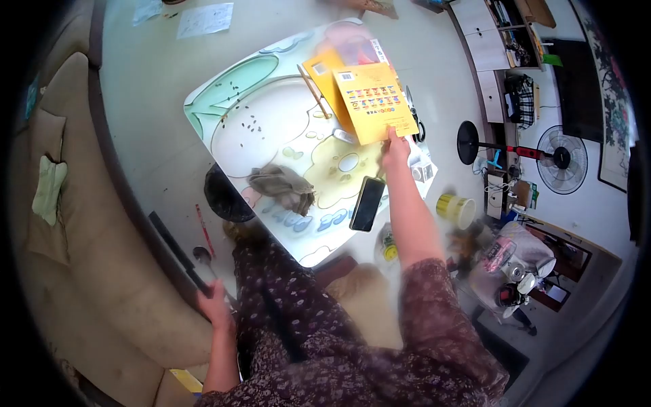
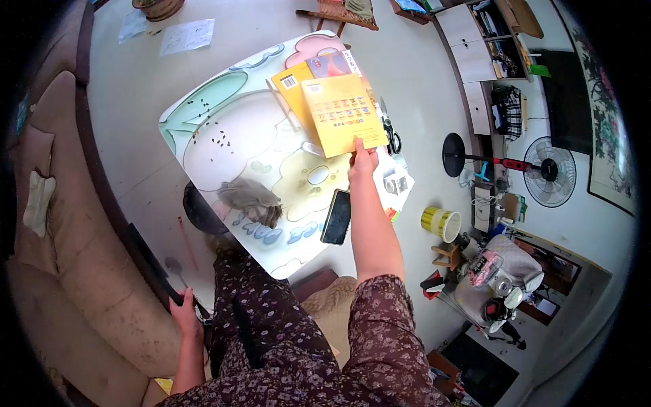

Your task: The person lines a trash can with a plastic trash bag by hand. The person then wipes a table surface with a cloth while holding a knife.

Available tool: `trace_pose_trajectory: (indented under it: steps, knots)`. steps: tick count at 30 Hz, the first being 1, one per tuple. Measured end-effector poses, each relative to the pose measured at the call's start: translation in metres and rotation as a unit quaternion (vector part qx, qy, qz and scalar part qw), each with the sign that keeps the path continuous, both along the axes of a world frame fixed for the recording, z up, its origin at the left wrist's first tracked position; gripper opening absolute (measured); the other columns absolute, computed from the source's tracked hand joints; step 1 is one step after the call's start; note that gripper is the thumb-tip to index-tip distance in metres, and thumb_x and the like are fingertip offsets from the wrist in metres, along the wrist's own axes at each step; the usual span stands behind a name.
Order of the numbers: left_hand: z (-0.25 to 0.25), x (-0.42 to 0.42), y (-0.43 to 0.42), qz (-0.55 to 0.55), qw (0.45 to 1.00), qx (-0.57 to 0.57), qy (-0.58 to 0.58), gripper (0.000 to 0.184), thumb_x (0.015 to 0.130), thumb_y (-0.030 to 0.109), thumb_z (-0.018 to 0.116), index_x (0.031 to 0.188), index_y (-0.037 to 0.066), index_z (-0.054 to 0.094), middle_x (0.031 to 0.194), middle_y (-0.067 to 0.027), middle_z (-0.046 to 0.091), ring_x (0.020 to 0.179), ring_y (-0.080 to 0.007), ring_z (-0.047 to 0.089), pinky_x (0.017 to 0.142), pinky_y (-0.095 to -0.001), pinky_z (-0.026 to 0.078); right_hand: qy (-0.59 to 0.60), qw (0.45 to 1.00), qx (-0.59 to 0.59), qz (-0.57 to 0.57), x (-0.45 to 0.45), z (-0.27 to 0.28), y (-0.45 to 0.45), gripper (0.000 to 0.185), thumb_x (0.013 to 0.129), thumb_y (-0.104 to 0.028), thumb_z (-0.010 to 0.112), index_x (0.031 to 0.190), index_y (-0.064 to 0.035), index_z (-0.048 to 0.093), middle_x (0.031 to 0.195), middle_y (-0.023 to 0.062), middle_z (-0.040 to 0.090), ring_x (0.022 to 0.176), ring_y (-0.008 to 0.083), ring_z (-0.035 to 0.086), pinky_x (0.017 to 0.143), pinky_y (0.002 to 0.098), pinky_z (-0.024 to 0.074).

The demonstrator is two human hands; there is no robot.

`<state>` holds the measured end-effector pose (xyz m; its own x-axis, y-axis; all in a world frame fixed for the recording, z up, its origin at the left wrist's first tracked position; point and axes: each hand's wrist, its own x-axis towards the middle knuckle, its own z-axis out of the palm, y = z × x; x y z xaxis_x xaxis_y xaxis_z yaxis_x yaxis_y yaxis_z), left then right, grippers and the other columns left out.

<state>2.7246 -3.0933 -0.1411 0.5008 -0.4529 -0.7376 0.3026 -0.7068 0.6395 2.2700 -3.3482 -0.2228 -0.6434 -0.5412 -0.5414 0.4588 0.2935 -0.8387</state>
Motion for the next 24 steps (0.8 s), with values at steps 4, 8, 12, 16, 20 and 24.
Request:
trace_pose_trajectory:
  steps: [4, 8, 12, 16, 20, 24]
  knots:
    - [0.006, -0.004, -0.005, -0.008, 1.000, 0.003, -0.007, 0.017, 0.079, 0.007, 0.059, 0.091, 0.003, 0.047, 0.084, -0.0007, 0.050, 0.076, -0.0102, 0.048, 0.070, -0.0244, 0.040, 0.137, 0.969, 0.199, 0.054, -0.006, -0.007, 0.004, 0.022, 0.081, -0.020, 0.060, 0.091, -0.0013, 0.055, 0.072, 0.0057, 0.056, 0.055, 0.0128, 0.049, 0.046, 0.0280, 0.0382]
    - [0.010, -0.008, -0.011, 0.003, 1.000, 0.022, 0.004, 0.016, 0.079, 0.008, 0.059, 0.091, 0.003, 0.048, 0.084, -0.0011, 0.051, 0.077, -0.0106, 0.048, 0.072, -0.0246, 0.040, 0.391, 0.859, 0.178, 0.280, 0.050, -0.019, 0.047, 0.041, 0.072, -0.023, 0.065, 0.103, 0.0019, 0.052, 0.088, 0.0114, 0.058, 0.080, 0.0200, 0.054, 0.070, 0.0313, 0.0449]
    - [-0.002, -0.005, -0.001, 0.011, 1.000, 0.018, 0.005, 0.016, 0.079, 0.008, 0.059, 0.091, 0.003, 0.049, 0.084, -0.0013, 0.051, 0.077, -0.0110, 0.048, 0.072, -0.0246, 0.040, 0.458, 0.722, 0.007, 0.519, 0.166, 0.038, 0.083, 0.056, 0.063, -0.022, 0.072, 0.114, -0.0118, 0.052, 0.116, 0.0150, 0.048, 0.101, 0.0311, 0.048, 0.086, 0.0397, 0.0388]
    - [-0.007, 0.000, 0.005, -0.013, 1.000, 0.004, 0.005, 0.017, 0.079, 0.009, 0.060, 0.091, 0.003, 0.050, 0.083, -0.0009, 0.050, 0.076, -0.0107, 0.047, 0.071, -0.0244, 0.040, 0.557, 0.595, -0.037, 0.578, 0.215, 0.042, 0.098, 0.063, 0.061, -0.014, 0.070, 0.120, -0.0200, 0.047, 0.123, 0.0101, 0.040, 0.105, 0.0314, 0.043, 0.086, 0.0424, 0.0371]
    - [-0.004, 0.000, 0.002, -0.011, 1.000, 0.014, -0.012, 0.017, 0.079, 0.009, 0.060, 0.091, 0.003, 0.049, 0.083, -0.0007, 0.050, 0.075, -0.0106, 0.047, 0.072, -0.0248, 0.040, 0.556, 0.624, -0.041, 0.547, 0.218, 0.007, 0.096, 0.056, 0.056, 0.003, 0.058, 0.108, -0.0180, 0.053, 0.113, 0.0104, 0.047, 0.096, 0.0325, 0.045, 0.082, 0.0389, 0.0389]
    - [-0.004, 0.006, 0.006, 0.007, 1.000, 0.018, 0.007, 0.017, 0.079, 0.009, 0.061, 0.091, 0.002, 0.050, 0.084, -0.0011, 0.050, 0.077, -0.0107, 0.047, 0.074, -0.0248, 0.039, 0.501, 0.714, -0.026, 0.488, 0.221, 0.002, 0.076, 0.039, 0.059, 0.006, 0.051, 0.094, -0.0101, 0.056, 0.100, 0.0121, 0.052, 0.093, 0.0323, 0.047, 0.081, 0.0359, 0.0400]
